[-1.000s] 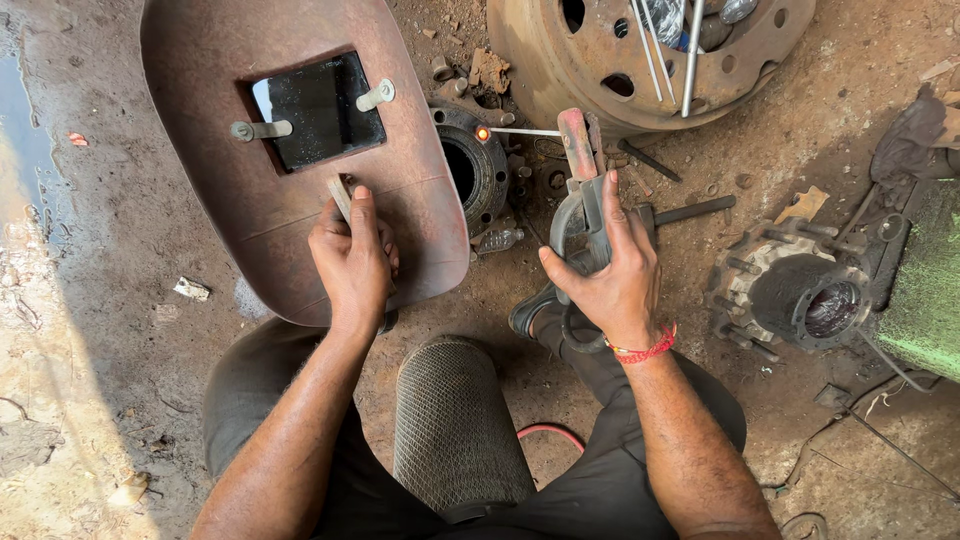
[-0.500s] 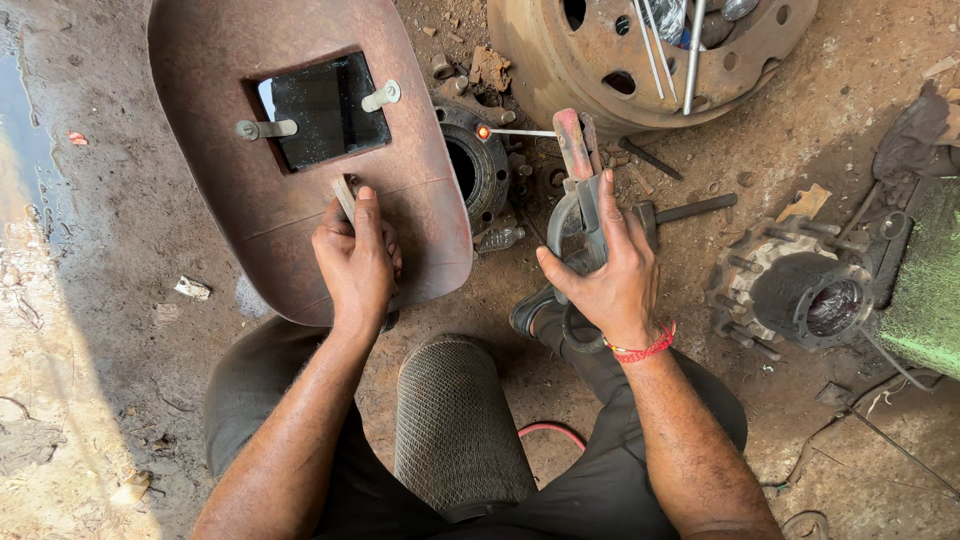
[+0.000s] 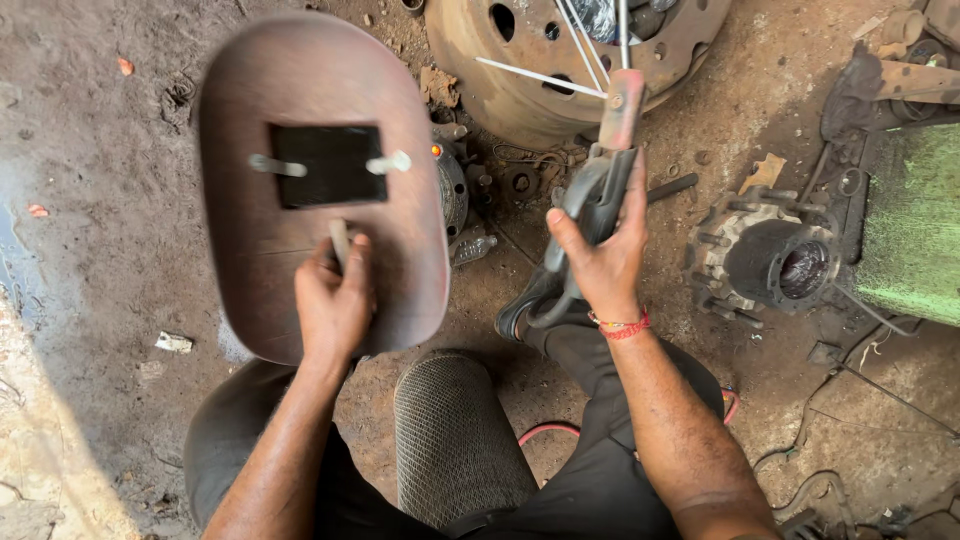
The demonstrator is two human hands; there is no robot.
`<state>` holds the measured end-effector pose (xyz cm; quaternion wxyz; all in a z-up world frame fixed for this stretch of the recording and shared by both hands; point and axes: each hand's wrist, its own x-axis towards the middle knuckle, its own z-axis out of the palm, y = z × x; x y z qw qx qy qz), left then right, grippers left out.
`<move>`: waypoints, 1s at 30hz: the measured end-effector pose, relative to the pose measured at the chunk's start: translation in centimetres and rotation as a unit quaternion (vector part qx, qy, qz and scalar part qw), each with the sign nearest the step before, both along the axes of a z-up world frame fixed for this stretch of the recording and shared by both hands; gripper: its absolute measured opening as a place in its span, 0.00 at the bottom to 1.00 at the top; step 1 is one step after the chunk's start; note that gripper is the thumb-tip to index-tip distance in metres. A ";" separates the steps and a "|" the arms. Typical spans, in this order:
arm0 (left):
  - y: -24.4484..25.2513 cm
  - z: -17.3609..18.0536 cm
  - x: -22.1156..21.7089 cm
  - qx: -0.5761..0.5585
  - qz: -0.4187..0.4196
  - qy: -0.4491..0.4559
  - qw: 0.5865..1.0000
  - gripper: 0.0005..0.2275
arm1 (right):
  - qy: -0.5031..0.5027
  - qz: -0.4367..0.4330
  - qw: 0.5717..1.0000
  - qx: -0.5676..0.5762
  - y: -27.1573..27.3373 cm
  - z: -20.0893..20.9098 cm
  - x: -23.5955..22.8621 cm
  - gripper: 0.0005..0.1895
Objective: The person performs arc welding on a cylindrical metal hub while holding a hand-held welding mask, then uses a hammer and a metal rod to strike the assembly.
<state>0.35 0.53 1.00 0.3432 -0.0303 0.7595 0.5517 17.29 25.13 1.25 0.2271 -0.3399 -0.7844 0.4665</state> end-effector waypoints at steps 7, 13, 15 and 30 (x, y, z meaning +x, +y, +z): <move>0.6 -1.4 1.7 -0.102 -0.212 0.041 0.971 0.20 | 0.049 -0.037 0.997 -0.050 1.3 -0.2 1.0 0.54; 1.2 -1.6 3.0 -0.120 -0.392 -0.001 0.912 0.25 | 0.027 0.017 0.998 -0.049 -0.9 0.1 -0.2 0.57; 1.4 -1.7 3.7 -0.103 -0.440 -0.035 0.891 0.27 | 0.002 0.051 0.997 -0.056 -1.9 0.2 0.0 0.60; 0.1 -2.3 5.7 -0.014 -0.599 -0.102 0.794 0.31 | -0.090 0.275 0.950 -0.116 -8.5 0.7 -0.1 0.59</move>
